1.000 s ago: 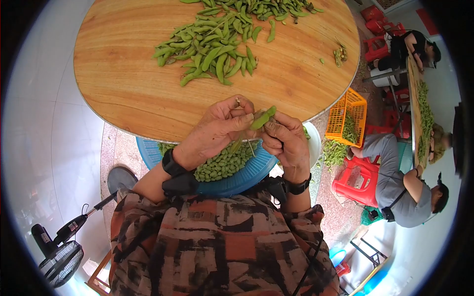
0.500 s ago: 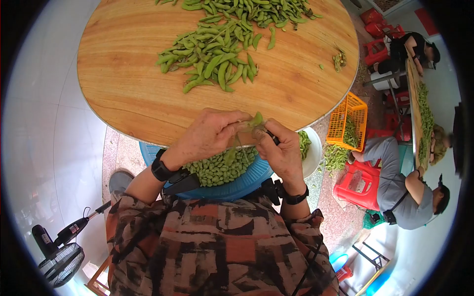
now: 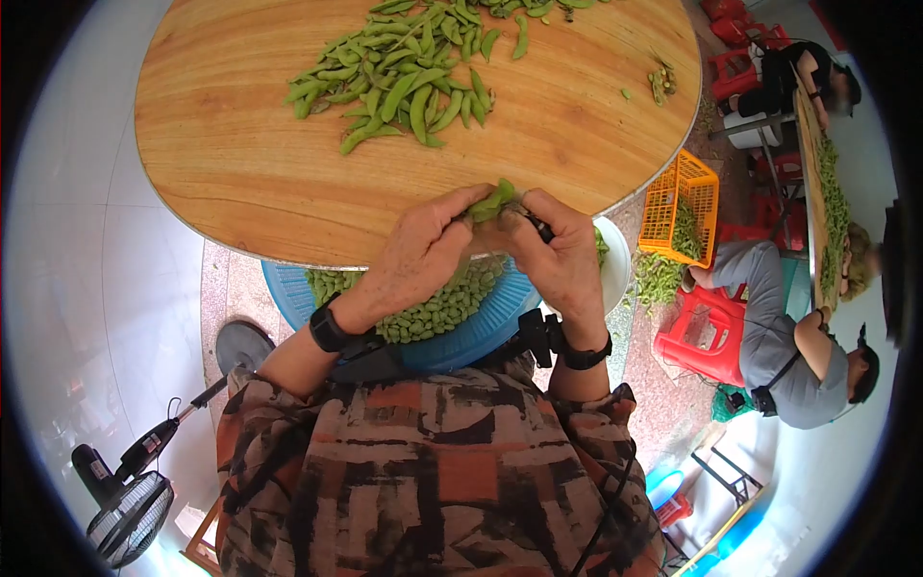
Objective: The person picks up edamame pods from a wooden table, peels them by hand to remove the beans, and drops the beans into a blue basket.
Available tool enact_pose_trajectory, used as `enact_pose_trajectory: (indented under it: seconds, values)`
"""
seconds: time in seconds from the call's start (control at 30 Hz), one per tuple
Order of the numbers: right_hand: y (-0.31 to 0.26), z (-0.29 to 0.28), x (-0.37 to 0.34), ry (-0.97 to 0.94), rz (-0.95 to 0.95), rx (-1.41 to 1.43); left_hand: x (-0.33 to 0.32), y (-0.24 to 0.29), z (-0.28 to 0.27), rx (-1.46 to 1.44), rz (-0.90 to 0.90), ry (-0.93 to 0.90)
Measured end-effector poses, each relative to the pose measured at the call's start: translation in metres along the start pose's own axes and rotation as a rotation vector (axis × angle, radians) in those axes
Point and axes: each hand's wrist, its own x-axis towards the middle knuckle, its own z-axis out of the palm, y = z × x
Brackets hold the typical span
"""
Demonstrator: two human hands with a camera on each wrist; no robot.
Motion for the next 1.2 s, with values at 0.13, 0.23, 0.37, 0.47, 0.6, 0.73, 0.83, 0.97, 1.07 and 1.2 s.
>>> enact_pose_trajectory:
  seconds: [0.13,0.23,0.37,0.47,0.6,0.73,0.83,0.97,1.07,1.2]
  values:
    - [-0.011,-0.023,-0.009,-0.009,0.061,-0.008,-0.023,0.032,-0.013,0.072,-0.046,-0.273]
    - [-0.010,-0.023,-0.017,-0.063,-0.052,-0.102,-0.027,0.038,-0.012,0.104,-0.006,-0.169]
    - [-0.010,-0.001,-0.024,-0.070,-0.194,-0.266,-0.009,0.026,0.003,-0.143,-0.031,0.021]
    - [-0.012,0.004,-0.027,-0.013,-0.188,-0.319,-0.006,0.022,0.010,-0.257,-0.025,0.095]
    - [-0.019,-0.009,-0.026,-0.010,-0.160,-0.198,-0.008,0.017,0.006,-0.441,-0.135,0.085]
    - [-0.024,-0.019,-0.019,-0.145,0.009,0.093,-0.010,0.021,0.002,-0.359,-0.189,0.031]
    - [-0.018,-0.023,-0.016,-0.288,-0.024,0.128,-0.011,0.023,0.000,-0.256,-0.231,-0.042]
    - [-0.016,-0.023,-0.013,-0.327,-0.035,0.106,-0.010,0.019,-0.001,-0.046,-0.131,0.026]
    - [-0.010,-0.023,-0.012,-0.328,-0.163,0.062,-0.009,0.011,0.001,0.083,-0.015,0.073]
    - [-0.005,-0.024,-0.012,-0.314,-0.181,0.073,-0.009,0.007,0.004,-0.041,-0.024,0.052]
